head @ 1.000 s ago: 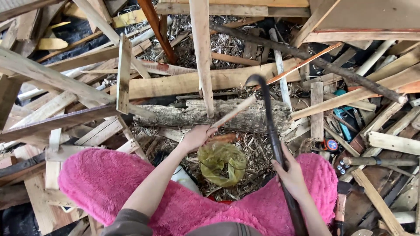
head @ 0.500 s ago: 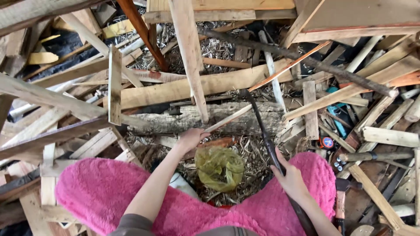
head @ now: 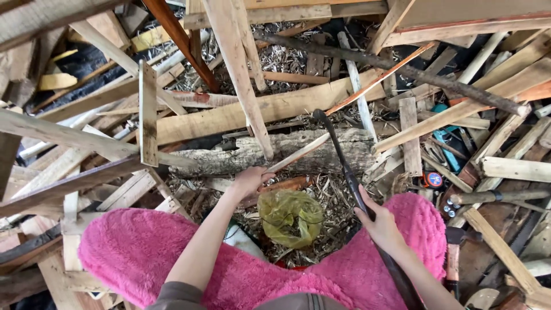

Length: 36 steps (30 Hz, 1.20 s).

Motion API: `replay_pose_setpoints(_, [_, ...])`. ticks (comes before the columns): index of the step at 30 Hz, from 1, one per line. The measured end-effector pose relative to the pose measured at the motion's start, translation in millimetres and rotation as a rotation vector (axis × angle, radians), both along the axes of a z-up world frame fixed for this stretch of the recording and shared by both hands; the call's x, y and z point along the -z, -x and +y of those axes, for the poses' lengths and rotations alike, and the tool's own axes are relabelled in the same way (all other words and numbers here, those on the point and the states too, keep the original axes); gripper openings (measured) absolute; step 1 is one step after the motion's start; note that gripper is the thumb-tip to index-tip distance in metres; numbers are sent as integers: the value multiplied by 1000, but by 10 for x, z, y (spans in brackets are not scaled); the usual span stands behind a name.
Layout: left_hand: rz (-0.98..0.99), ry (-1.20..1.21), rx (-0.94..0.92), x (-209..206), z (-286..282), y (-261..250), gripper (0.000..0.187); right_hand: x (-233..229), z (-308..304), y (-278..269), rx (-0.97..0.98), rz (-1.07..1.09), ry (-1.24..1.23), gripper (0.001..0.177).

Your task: Sawing a thin strip of wood with a hand saw in a cluttered workshop

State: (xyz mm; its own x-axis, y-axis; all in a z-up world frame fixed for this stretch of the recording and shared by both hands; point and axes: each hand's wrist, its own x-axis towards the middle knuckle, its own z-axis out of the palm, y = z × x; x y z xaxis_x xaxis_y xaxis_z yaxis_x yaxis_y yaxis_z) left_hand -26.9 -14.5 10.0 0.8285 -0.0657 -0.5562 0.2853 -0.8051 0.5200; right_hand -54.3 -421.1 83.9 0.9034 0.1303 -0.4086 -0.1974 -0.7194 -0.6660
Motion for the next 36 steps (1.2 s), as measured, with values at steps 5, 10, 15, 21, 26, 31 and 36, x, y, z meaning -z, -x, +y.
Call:
replay_pose_setpoints(5, [8, 26, 42, -235, -17, -25, 42, -324, 54, -124, 127, 82, -183, 58])
replay_pose_setpoints(10, [11, 121, 2, -435, -22, 43, 41, -977, 231, -182, 125, -88, -198, 61])
replay_pose_setpoints(15, [16, 40, 50, 46, 94, -37, 43, -710, 216, -55, -44, -80, -168, 61])
replay_pose_setpoints(21, [-1, 28, 47, 150, 158, -82, 42, -364, -29, -152, 32, 97, -83, 53])
replay_pose_setpoints(26, [-2, 43, 36, -38, 63, -45, 38, -887, 77, -161, 102, -121, -156, 55])
replay_pose_setpoints(31, [-17, 24, 58, 303, 136, -65, 40, -616, 173, -95, 128, -80, -202, 59])
replay_pose_setpoints(36, [-65, -27, 73, 336, 117, -63, 41, 64, -93, -101, 111, 174, -194, 51])
